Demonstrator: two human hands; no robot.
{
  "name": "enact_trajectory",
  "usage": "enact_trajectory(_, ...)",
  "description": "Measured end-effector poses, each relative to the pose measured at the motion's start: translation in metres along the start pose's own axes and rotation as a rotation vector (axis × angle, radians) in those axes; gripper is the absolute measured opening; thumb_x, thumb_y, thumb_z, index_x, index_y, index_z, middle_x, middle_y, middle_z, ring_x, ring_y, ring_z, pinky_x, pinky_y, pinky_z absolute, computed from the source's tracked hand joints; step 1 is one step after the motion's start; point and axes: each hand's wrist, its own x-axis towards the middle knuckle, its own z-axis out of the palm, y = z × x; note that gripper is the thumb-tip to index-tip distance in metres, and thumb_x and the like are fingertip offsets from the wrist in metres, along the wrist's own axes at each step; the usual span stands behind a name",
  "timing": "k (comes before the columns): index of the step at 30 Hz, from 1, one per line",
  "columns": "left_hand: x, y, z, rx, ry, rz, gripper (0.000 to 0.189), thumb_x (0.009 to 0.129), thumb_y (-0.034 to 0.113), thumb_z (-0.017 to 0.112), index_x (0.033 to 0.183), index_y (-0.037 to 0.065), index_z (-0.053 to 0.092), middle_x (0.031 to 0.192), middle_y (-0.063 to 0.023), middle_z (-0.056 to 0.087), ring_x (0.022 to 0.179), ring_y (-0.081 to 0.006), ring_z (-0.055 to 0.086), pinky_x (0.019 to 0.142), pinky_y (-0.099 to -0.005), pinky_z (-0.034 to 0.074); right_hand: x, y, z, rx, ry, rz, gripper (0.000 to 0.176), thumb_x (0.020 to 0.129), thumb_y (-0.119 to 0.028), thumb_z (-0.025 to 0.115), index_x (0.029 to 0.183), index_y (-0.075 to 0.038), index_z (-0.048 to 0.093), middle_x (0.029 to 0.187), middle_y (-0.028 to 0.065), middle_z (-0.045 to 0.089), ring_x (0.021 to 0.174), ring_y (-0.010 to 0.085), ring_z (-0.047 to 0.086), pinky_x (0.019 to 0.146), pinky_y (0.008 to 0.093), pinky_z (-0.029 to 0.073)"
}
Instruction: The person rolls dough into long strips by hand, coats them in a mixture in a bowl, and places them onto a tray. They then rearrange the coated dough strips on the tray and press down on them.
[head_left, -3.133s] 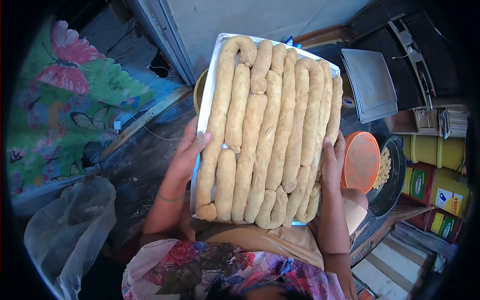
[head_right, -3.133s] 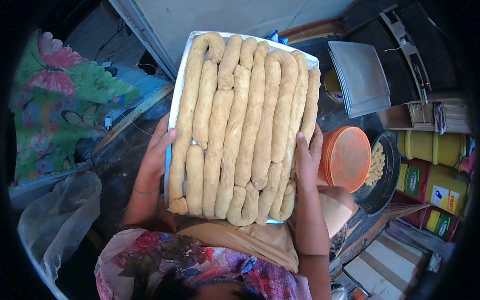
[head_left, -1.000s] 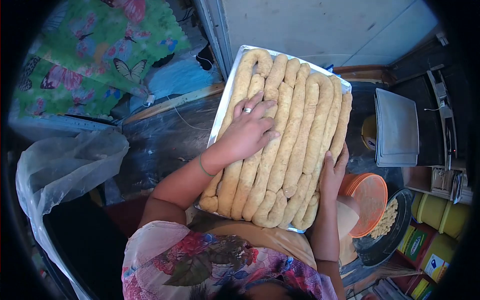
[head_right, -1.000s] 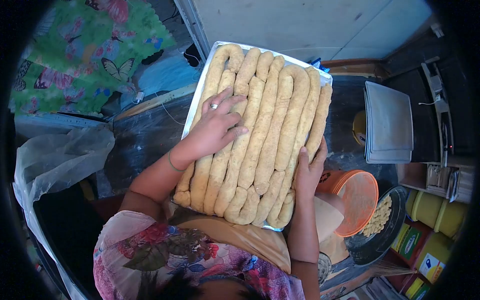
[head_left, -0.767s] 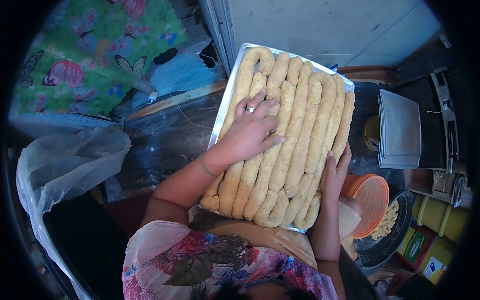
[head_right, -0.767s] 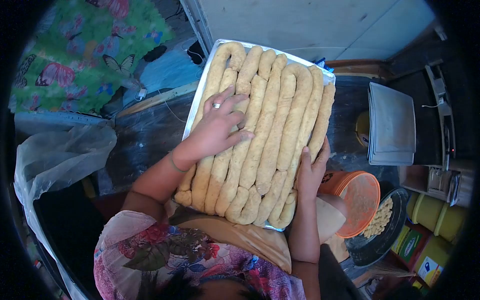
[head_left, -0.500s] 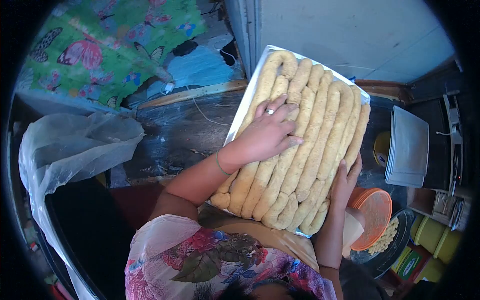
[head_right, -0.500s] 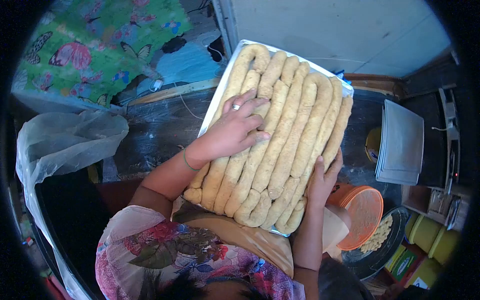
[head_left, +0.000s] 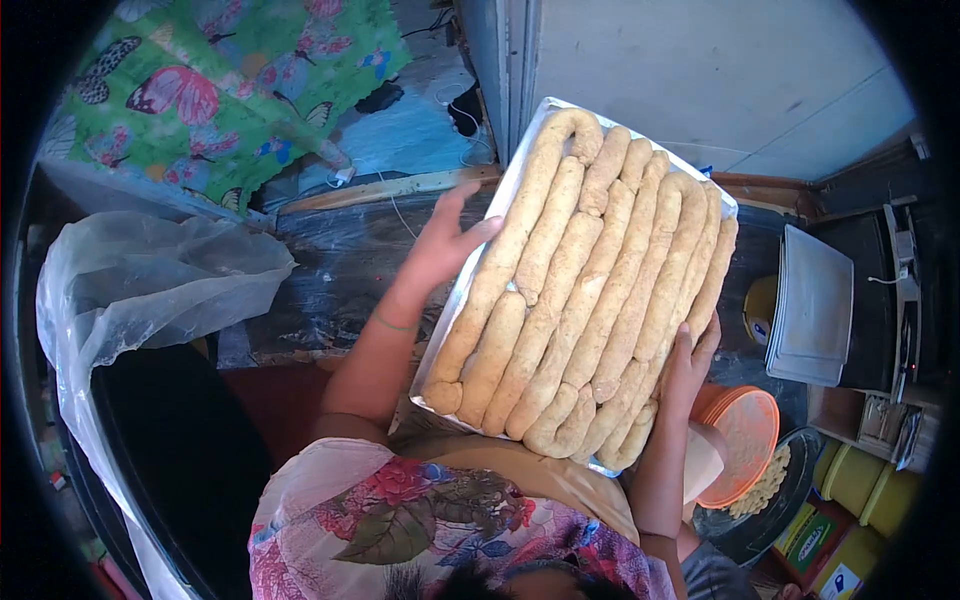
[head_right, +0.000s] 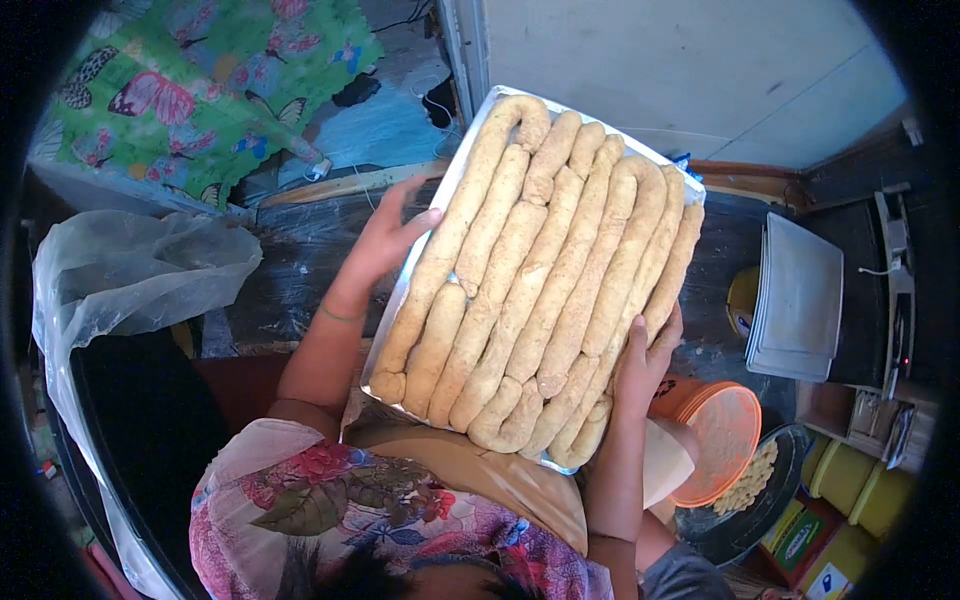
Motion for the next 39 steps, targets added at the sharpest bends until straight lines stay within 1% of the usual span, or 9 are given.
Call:
enact_trajectory(5,-0.018,-0.022,-0.007,-0.594,-0.474,-0.346,0.058,0.095,0.039,0.048,0.133,-0.003,0.042,0.126,-0.0148,0.054,0.116,-0.0201,0.05,0.099,-0.033,0.038,0.0,-0.007,-0.001,0.102,-0.025,-0.018,0.05,0.092,-0.009,0.05,0.137,0.002,0.031,0.133,0.0188,0.041,0.121,0.0249,0.043,0.103,0.0343,0.031)
enact_trajectory(14,-0.021,-0.027,0.011,-0.952,-0.465,-0.465,0.064,0.096,0.05,0.037,0.135,-0.001,0.04,0.129,-0.0163,0.051,0.115,-0.0223,0.053,0.098,-0.0344,0.042,-0.001,-0.004,-0.001,0.047,0.006,-0.012,0.05,0.091,-0.007,0.049,0.137,0.002,0.031,0.134,0.0185,0.041,0.123,0.0247,0.042,0.105,0.0351,0.031)
enact_trajectory(23,-0.008,-0.022,0.019,-1.1,-0.349,-0.543,0.063,0.095,0.051,0.04,0.131,-0.001,0.045,0.124,-0.0171,0.055,0.11,-0.0249,0.057,0.095,-0.0354,0.044,-0.005,-0.012,0.001,0.012,0.016,0.026,0.05,0.092,-0.007,0.048,0.138,0.001,0.03,0.136,0.0191,0.04,0.123,0.0249,0.042,0.104,0.0353,0.032)
enact_trajectory(26,0.002,-0.049,0.021,-1.003,-0.267,-0.617,0.056,0.095,0.044,0.044,0.128,-0.001,0.049,0.122,-0.0166,0.057,0.107,-0.0231,0.059,0.094,-0.0355,0.045,-0.007,-0.016,0.002,-0.041,0.043,0.045,0.05,0.092,-0.008,0.048,0.138,0.002,0.029,0.135,0.019,0.041,0.122,0.025,0.043,0.104,0.0351,0.031)
enact_trajectory(32,0.019,-0.092,0.02,-0.795,-0.181,-0.438,0.036,0.092,0.028,0.056,0.116,0.002,0.057,0.109,-0.0139,0.061,0.103,-0.0215,0.057,0.095,-0.0342,0.042,-0.011,-0.005,0.004,-0.004,0.072,0.08,0.049,0.094,-0.01,0.046,0.139,0.0,0.03,0.136,0.0181,0.04,0.122,0.0242,0.042,0.103,0.0336,0.033)
enact_trajectory(34,0.03,-0.095,0.001,0.196,0.328,0.136,0.035,0.087,0.025,0.062,0.114,0.003,0.058,0.118,-0.0172,0.054,0.117,-0.0274,0.045,0.101,-0.0387,0.035,-0.011,-0.003,0.005,-0.005,0.067,0.08,0.049,0.094,-0.01,0.046,0.139,0.0,0.029,0.136,0.0179,0.04,0.121,0.024,0.042,0.103,0.0336,0.033)
enact_trajectory(35,0.036,-0.061,-0.018,0.348,0.537,0.308,0.039,0.083,0.024,0.067,0.117,0.006,0.057,0.132,-0.0224,0.039,0.128,-0.0345,0.03,0.105,-0.0442,0.026,-0.011,-0.002,0.004,-0.006,0.063,0.085,0.049,0.094,-0.01,0.046,0.139,-0.001,0.029,0.136,0.0178,0.04,0.121,0.024,0.042,0.103,0.0336,0.033)
enact_trajectory(37,0.061,-0.027,-0.07,0.795,0.746,0.482,0.048,0.083,0.037,0.066,0.127,0.018,0.055,0.142,-0.0298,0.018,0.133,-0.045,0.017,0.106,-0.0516,0.02,-0.012,-0.007,0.005,0.036,0.072,0.096,0.05,0.093,-0.008,0.047,0.138,0.001,0.029,0.135,0.0183,0.041,0.121,0.0246,0.043,0.103,0.0344,0.032)
enact_trajectory(39,0.097,0.004,-0.104,1.031,0.836,0.51,0.061,0.082,0.047,0.064,0.133,0.017,0.049,0.144,-0.0339,0.007,0.135,-0.049,0.009,0.105,-0.0582,0.014,-0.01,-0.005,0.005,0.04,0.07,0.088,0.05,0.093,-0.007,0.047,0.138,0.002,0.029,0.134,0.0186,0.041,0.121,0.0249,0.043,0.104,0.0349,0.032)
